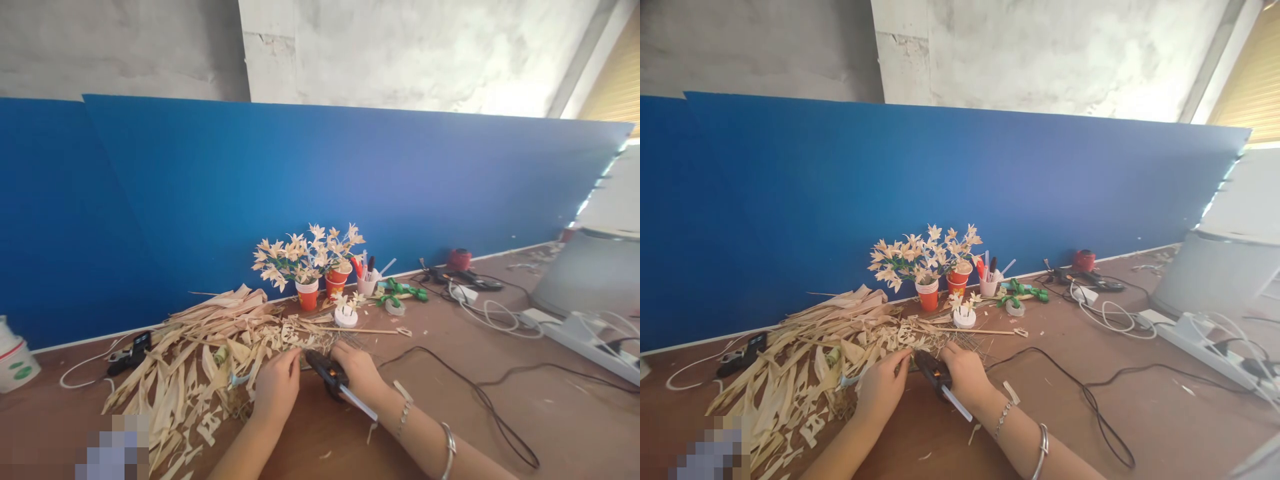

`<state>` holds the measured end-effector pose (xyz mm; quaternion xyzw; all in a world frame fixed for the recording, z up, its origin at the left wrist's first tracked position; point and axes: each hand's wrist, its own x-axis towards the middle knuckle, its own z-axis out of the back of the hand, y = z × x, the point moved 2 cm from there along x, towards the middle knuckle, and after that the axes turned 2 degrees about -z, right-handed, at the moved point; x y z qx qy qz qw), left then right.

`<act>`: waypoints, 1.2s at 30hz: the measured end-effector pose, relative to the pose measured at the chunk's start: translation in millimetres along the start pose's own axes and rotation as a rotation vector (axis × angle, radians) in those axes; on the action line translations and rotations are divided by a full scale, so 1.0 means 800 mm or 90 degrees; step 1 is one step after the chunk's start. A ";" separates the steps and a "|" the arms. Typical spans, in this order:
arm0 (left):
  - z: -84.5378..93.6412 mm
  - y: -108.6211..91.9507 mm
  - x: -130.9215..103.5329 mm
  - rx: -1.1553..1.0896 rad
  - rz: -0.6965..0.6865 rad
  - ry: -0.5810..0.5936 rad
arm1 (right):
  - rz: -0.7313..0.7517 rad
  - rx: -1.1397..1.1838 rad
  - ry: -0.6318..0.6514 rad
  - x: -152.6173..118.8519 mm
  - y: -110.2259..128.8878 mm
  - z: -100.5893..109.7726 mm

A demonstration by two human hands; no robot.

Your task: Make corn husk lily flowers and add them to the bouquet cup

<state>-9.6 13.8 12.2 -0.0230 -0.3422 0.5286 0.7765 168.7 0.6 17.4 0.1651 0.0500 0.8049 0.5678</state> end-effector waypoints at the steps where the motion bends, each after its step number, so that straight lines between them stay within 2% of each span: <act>1: -0.001 0.000 0.000 -0.004 -0.002 -0.004 | 0.002 -0.001 -0.001 0.000 0.000 0.000; 15: -0.004 0.004 0.000 -0.026 -0.006 -0.010 | -0.028 -0.003 0.023 -0.001 0.001 0.005; 24: -0.001 0.002 0.000 -0.010 -0.015 -0.019 | -0.038 -0.015 0.011 -0.001 -0.003 0.003; 36: -0.002 0.002 0.000 -0.012 -0.014 -0.016 | -0.013 -0.014 0.008 -0.001 -0.001 0.001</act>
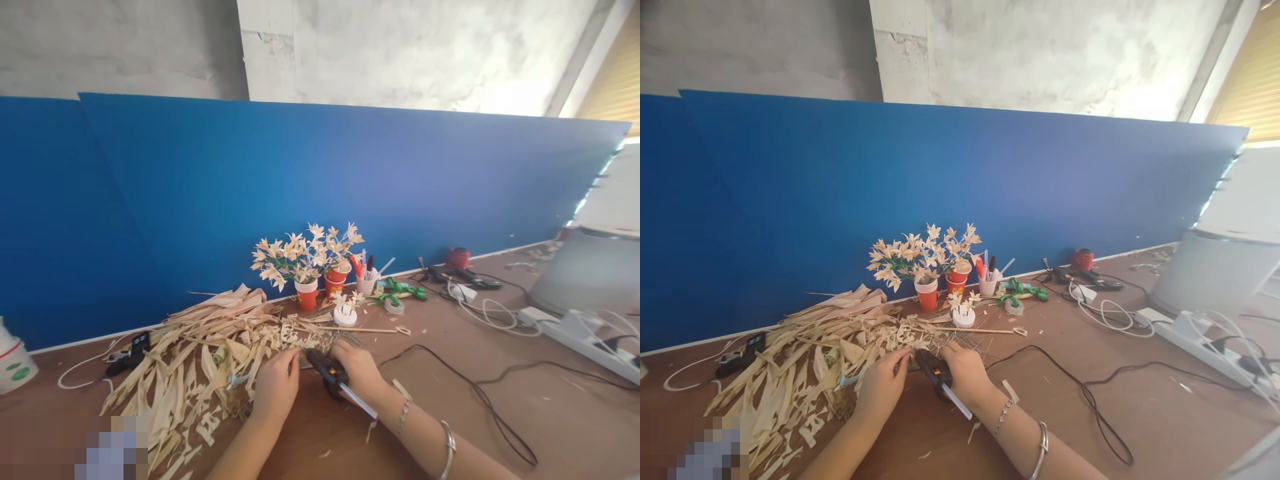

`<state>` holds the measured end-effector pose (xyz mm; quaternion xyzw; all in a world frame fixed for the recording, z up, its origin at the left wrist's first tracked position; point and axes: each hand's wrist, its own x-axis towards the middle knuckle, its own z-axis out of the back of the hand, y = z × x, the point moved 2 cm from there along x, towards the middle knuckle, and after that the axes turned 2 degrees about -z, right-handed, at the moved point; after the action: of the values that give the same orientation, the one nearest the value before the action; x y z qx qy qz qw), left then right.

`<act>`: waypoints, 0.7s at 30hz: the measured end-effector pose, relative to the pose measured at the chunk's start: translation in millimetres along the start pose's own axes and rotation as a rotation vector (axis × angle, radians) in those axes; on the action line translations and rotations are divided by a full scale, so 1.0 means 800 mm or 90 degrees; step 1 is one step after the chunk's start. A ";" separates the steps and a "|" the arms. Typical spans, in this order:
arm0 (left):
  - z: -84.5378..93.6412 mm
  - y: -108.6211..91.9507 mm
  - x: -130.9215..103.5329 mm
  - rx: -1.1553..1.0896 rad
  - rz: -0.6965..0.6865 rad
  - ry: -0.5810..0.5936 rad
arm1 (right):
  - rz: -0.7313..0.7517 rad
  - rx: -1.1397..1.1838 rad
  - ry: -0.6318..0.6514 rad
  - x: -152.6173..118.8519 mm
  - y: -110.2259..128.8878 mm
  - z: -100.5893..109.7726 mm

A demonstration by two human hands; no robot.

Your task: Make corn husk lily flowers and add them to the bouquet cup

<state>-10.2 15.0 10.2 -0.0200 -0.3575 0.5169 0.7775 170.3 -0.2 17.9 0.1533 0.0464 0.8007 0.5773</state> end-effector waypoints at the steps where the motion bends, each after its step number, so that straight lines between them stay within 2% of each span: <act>1: 0.000 0.000 0.000 -0.003 0.000 0.001 | 0.003 0.002 -0.001 0.000 0.000 0.000; 16: -0.002 0.003 -0.001 -0.017 -0.012 -0.026 | 0.006 -0.001 -0.006 0.000 -0.001 -0.002; 21: -0.004 0.005 0.000 -0.020 -0.009 -0.033 | 0.007 -0.006 0.017 0.002 -0.010 0.009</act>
<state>-11.9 17.6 6.3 -0.0161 -0.3860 0.5064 0.7709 179.2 3.3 23.2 0.1398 0.0495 0.8058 0.5733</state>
